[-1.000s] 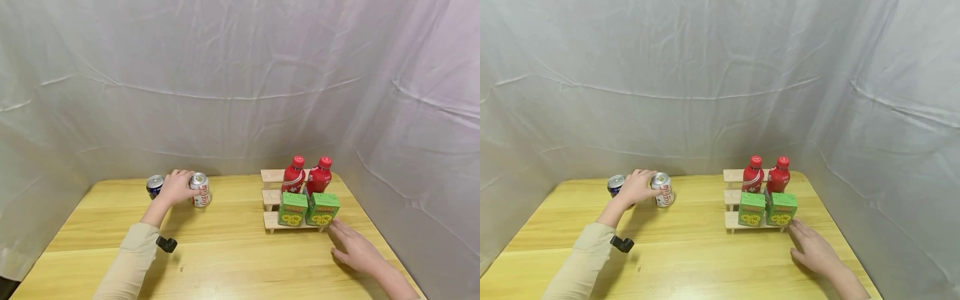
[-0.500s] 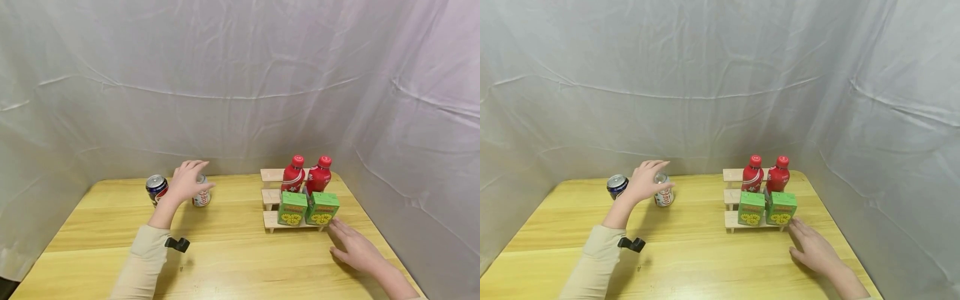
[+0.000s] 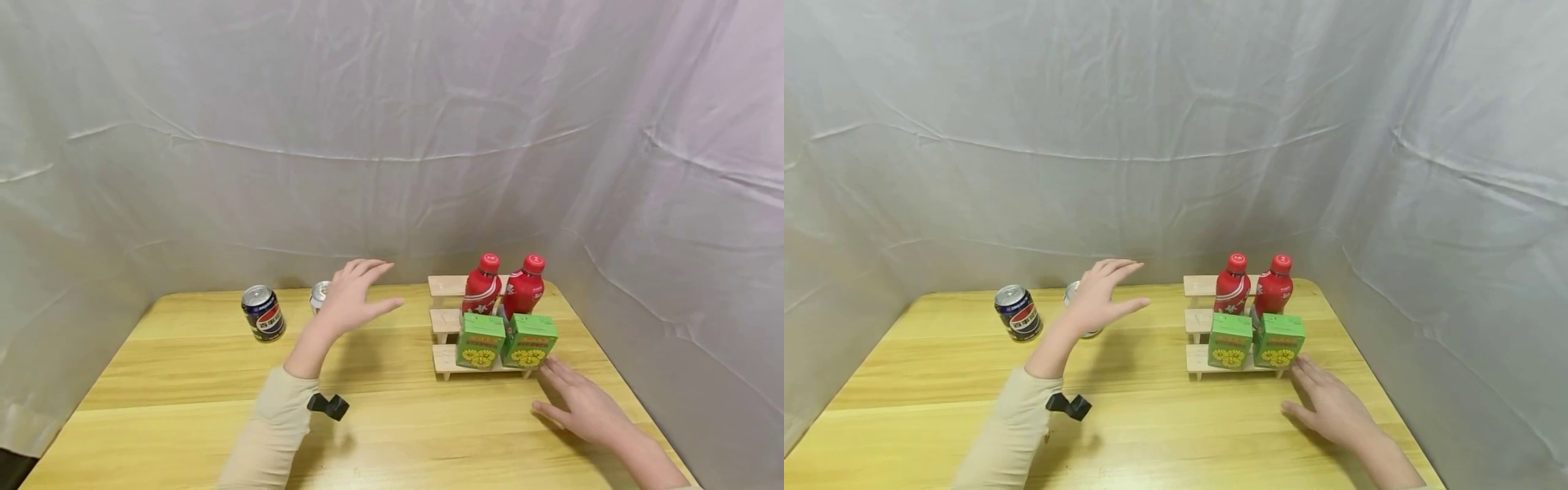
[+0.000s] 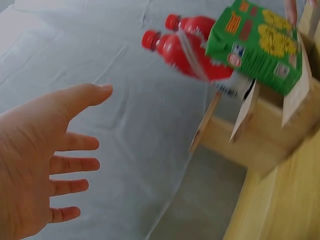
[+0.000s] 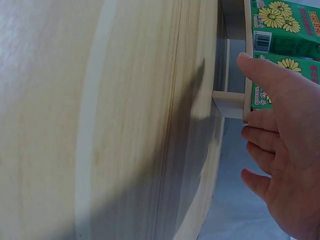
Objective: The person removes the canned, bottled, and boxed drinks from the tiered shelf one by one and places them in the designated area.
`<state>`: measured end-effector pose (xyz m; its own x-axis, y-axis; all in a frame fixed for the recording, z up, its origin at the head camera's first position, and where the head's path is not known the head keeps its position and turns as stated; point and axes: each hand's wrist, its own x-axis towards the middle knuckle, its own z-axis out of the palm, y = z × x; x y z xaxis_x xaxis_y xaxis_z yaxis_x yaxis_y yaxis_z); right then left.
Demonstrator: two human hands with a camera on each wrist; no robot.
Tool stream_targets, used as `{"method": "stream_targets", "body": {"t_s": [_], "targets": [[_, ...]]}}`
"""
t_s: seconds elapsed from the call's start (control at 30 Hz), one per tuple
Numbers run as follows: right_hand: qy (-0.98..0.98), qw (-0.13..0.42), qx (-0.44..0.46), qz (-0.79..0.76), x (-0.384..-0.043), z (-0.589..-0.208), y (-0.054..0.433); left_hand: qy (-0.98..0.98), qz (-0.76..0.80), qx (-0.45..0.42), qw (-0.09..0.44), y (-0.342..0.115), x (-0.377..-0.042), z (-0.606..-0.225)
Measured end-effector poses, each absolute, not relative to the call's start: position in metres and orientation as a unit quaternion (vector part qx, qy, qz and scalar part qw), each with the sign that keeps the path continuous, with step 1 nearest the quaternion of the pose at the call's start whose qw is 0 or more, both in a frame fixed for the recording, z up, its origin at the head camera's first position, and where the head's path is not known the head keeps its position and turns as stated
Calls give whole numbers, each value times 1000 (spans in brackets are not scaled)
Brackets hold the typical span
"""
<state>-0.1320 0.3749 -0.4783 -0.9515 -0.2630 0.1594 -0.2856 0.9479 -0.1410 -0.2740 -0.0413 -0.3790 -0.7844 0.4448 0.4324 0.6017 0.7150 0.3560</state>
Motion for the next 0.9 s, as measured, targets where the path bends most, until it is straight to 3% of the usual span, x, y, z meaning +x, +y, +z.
{"method": "stream_targets", "body": {"t_s": [0.43, 0.9], "targets": [[-985, 58, 133, 89, -131, -479, 376, -902, -246, -321, 153, 29, -277, -378], [-985, 61, 138, 80, -133, -479, 376, -924, -192, -296, 148, 94, -284, -379]]}}
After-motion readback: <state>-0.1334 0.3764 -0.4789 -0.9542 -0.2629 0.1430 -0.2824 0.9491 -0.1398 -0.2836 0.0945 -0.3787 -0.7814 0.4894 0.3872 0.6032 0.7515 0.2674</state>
